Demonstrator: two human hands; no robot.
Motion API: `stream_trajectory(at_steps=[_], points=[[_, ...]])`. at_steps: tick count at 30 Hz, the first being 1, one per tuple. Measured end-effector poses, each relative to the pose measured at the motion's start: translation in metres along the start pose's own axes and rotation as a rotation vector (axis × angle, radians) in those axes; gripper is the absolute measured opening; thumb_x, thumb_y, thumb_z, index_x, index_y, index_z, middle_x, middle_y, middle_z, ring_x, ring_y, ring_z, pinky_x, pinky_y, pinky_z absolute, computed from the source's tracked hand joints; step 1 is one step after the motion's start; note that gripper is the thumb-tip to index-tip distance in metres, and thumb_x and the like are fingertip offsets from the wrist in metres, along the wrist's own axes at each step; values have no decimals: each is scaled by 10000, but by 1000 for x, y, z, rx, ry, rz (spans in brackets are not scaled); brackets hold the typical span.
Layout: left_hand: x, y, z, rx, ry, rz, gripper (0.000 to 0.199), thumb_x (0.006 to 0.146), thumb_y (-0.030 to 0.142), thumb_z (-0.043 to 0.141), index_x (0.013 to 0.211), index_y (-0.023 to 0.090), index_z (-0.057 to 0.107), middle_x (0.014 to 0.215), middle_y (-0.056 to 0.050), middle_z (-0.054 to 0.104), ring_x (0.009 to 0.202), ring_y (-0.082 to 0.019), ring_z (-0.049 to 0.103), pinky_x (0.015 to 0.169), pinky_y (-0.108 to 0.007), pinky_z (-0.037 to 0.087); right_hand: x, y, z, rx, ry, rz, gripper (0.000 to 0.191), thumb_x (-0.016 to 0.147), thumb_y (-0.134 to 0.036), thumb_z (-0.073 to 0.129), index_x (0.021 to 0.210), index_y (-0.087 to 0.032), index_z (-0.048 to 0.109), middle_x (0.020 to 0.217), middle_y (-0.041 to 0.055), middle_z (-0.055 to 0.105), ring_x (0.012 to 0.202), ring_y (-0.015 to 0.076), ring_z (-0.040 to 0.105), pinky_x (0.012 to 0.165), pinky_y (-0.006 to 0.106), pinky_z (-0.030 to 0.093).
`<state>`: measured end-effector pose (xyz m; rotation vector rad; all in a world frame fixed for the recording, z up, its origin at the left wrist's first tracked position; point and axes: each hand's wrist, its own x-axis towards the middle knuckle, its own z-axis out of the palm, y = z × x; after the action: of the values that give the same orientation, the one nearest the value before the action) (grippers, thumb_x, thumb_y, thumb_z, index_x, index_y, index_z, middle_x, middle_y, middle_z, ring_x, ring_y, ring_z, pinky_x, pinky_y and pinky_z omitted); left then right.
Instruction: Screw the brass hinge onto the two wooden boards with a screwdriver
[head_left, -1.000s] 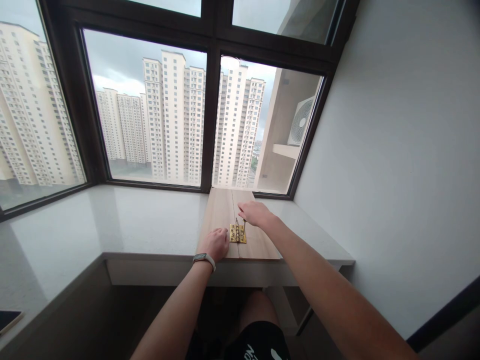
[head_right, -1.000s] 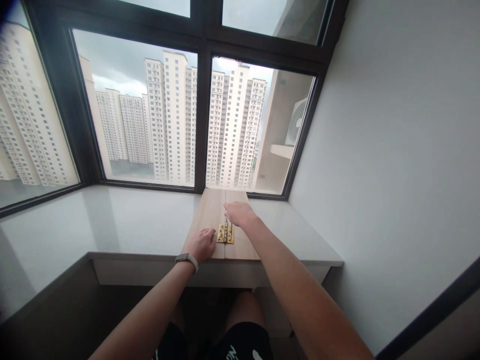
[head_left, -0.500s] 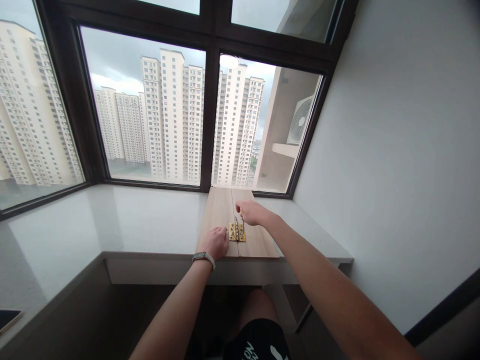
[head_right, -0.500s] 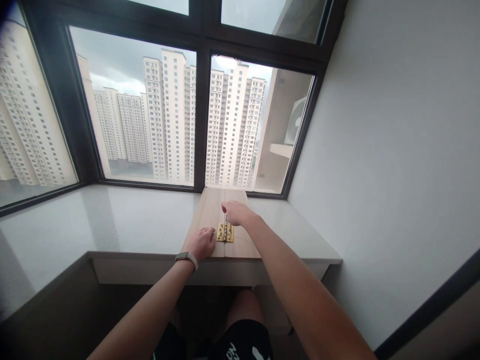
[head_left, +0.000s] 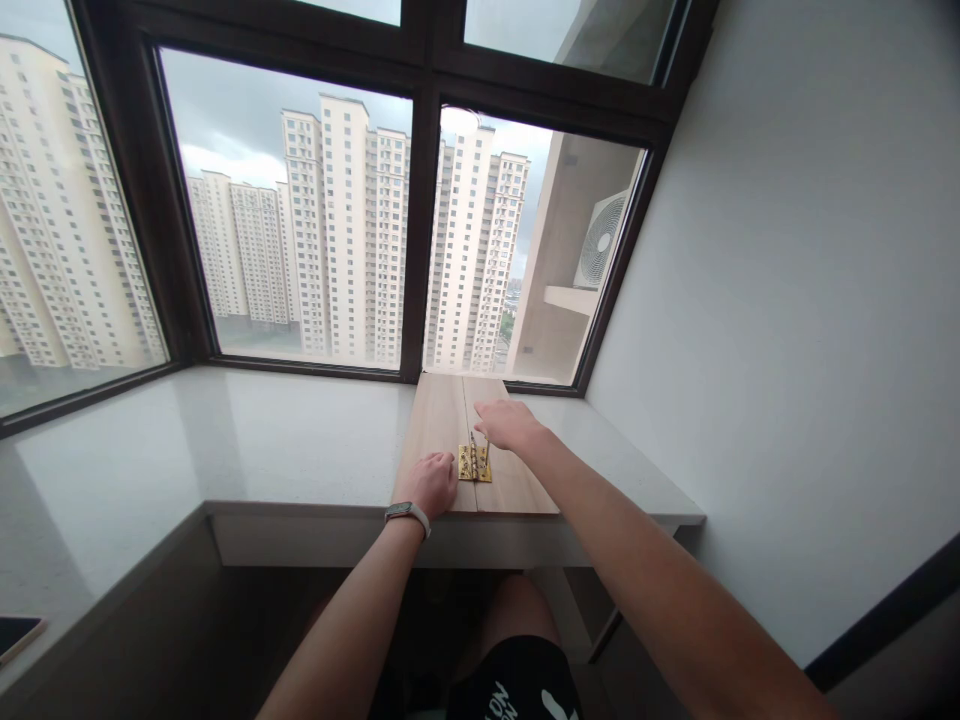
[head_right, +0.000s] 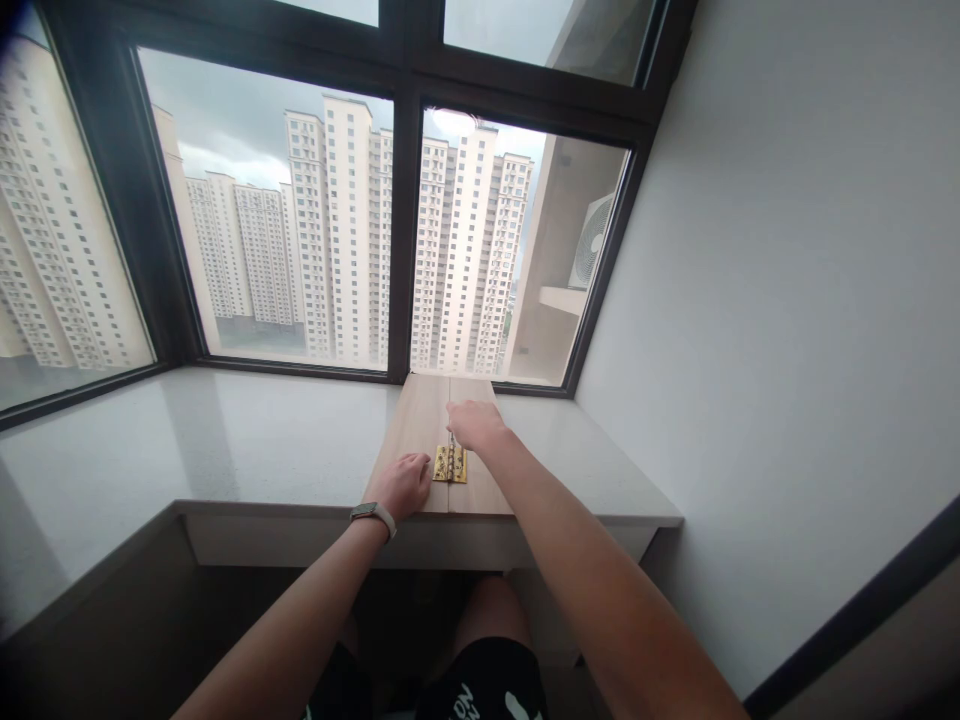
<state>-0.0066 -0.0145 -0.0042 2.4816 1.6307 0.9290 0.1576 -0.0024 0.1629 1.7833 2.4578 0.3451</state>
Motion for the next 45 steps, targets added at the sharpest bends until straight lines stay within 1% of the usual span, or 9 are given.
stream_trajectory(at_steps=[3,9,14,19,26,30,34,40,45], points=[[0,3,-3,2,-27,-19,243,1034,300,414,951,215,626,1005,-95,703,1001,-235,633,879,-351,446,2,1,-2,104,-53,-2,288,953,-321,531,1228,-243,571,1326,152,595,1043,274,659,777,352,485],[0,4,-5,-15,-37,-33,260,1041,313,407,977,210,638,1032,-102,707,999,-233,637,874,-356,455,4,5,-4,136,-99,-57,254,862,-178,641,1103,-230,581,1207,114,643,987,232,651,708,299,461],[0,2,-1,-9,-23,-22,250,1035,313,408,989,209,632,1022,-97,705,1022,-235,635,884,-353,456,3,7,-2,60,-15,-67,189,884,-198,617,1068,-240,612,1167,104,676,990,242,657,732,314,469],[0,2,-3,-12,-22,-8,256,1036,320,403,952,213,620,1005,-86,707,978,-230,639,856,-352,461,5,2,-3,-6,-24,-25,252,879,-204,621,1127,-245,636,1173,125,699,1026,265,669,786,340,493],[0,3,-3,-10,-32,-23,258,1037,317,402,959,214,625,1018,-89,710,1005,-233,643,870,-351,463,7,-7,-3,-58,-7,-7,247,966,-317,555,1170,-206,638,1125,169,711,1037,304,684,820,391,503],[1,0,0,-24,-21,-10,246,1032,306,404,982,216,627,1023,-92,712,1009,-232,645,875,-350,464,5,-6,-8,11,-81,8,348,947,-355,593,1264,-214,581,1263,178,643,1069,309,668,818,395,513],[1,-2,3,-31,-14,-4,251,1035,311,401,986,215,627,1033,-96,714,1001,-229,648,877,-349,460,4,-4,-11,79,-154,-51,345,888,-218,636,1229,-226,577,1319,154,601,1069,273,657,792,346,515],[1,-2,3,-8,-13,-6,243,1033,304,408,981,212,626,1031,-100,708,1005,-231,643,876,-347,455,6,-2,-4,39,-23,-95,236,856,-152,647,1080,-222,625,1199,125,662,1011,257,667,766,331,507],[0,0,0,-9,-23,-10,250,1036,308,407,986,208,630,1034,-110,703,1030,-234,639,905,-349,448,5,-2,-2,-4,11,-84,194,891,-206,638,1083,-215,665,1179,138,686,1028,263,673,792,332,505]])
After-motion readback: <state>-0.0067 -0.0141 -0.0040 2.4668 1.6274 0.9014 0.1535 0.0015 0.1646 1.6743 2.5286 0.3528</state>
